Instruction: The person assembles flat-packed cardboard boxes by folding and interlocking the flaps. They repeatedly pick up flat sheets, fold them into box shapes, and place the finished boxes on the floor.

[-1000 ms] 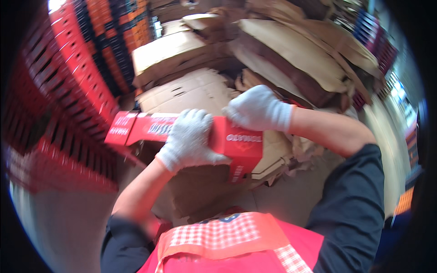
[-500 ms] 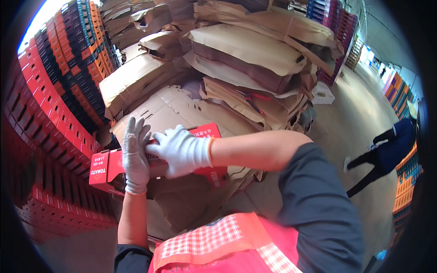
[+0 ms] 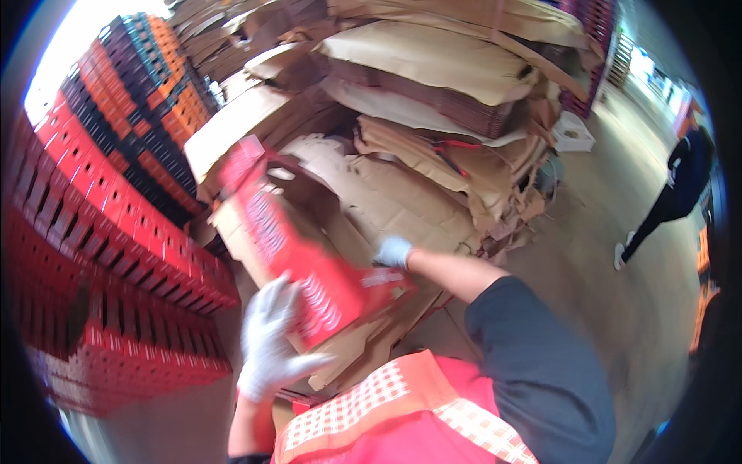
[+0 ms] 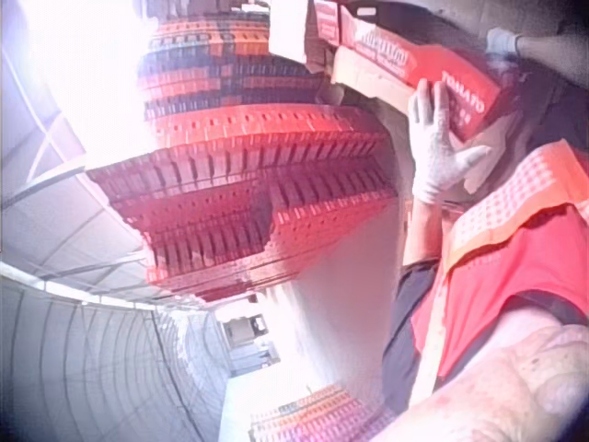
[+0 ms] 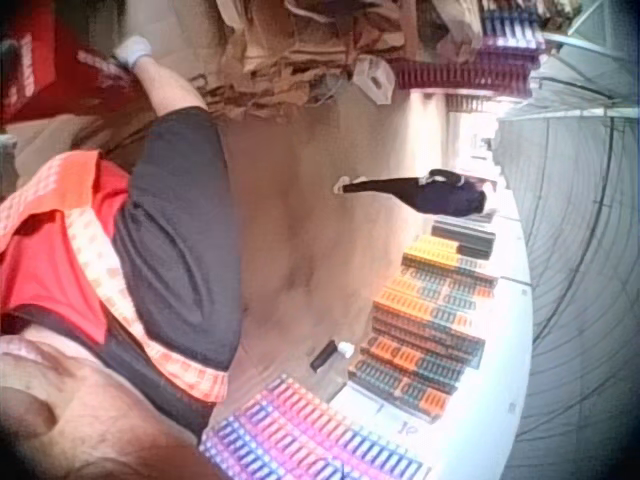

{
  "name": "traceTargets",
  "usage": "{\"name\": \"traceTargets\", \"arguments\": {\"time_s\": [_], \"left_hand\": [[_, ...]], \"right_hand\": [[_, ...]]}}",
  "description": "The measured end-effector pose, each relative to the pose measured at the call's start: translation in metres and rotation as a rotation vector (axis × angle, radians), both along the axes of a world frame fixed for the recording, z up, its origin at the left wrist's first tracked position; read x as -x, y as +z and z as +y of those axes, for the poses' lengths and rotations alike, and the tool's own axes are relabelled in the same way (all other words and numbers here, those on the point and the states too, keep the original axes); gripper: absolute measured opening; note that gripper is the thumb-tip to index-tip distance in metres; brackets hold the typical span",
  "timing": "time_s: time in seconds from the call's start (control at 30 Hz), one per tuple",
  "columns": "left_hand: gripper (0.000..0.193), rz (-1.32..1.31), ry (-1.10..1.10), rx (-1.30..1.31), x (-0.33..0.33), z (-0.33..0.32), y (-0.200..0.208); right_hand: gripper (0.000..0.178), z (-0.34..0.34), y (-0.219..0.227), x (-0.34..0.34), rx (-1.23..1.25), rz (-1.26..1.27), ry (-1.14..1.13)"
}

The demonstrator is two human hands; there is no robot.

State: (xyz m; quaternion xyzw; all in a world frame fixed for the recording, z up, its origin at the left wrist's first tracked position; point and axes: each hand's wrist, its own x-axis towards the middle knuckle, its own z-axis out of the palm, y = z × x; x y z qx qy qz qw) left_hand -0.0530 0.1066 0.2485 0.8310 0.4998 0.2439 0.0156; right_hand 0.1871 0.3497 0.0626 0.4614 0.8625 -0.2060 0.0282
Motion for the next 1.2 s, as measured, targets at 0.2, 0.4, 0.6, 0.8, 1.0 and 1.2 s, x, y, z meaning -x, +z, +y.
{"name": "traceTargets", "arguments": {"time_s": [0.2,0.4,0.6,0.8,1.0,1.2], "left_hand": [[0.091,-0.186,-0.069,-0.219,-0.087,0.072,-0.006],[0.117,-0.489,-0.005,-0.451,-0.114,0.091,-0.036],[0.140,-0.743,0.115,-0.488,-0.130,0.096,-0.059],[0.126,-1.248,-0.074,0.002,-0.136,0.099,-0.059],[0.120,-1.328,-0.085,-0.052,-0.134,0.094,-0.049],[0.116,-1.171,-0.032,-0.023,-0.142,0.098,-0.045]], "right_hand": [[0.020,0.040,0.065,-0.031,-0.357,0.796,-0.115],[0.026,-0.046,0.208,-0.037,-0.198,1.282,0.129],[0.036,-0.076,0.250,-0.005,-0.048,0.461,0.085],[0.013,-0.056,0.242,0.028,-0.219,0.320,0.319],[0.029,-0.057,0.246,0.045,-0.018,0.501,0.436],[0.037,-0.046,0.249,0.034,0.028,0.425,0.534]]}}
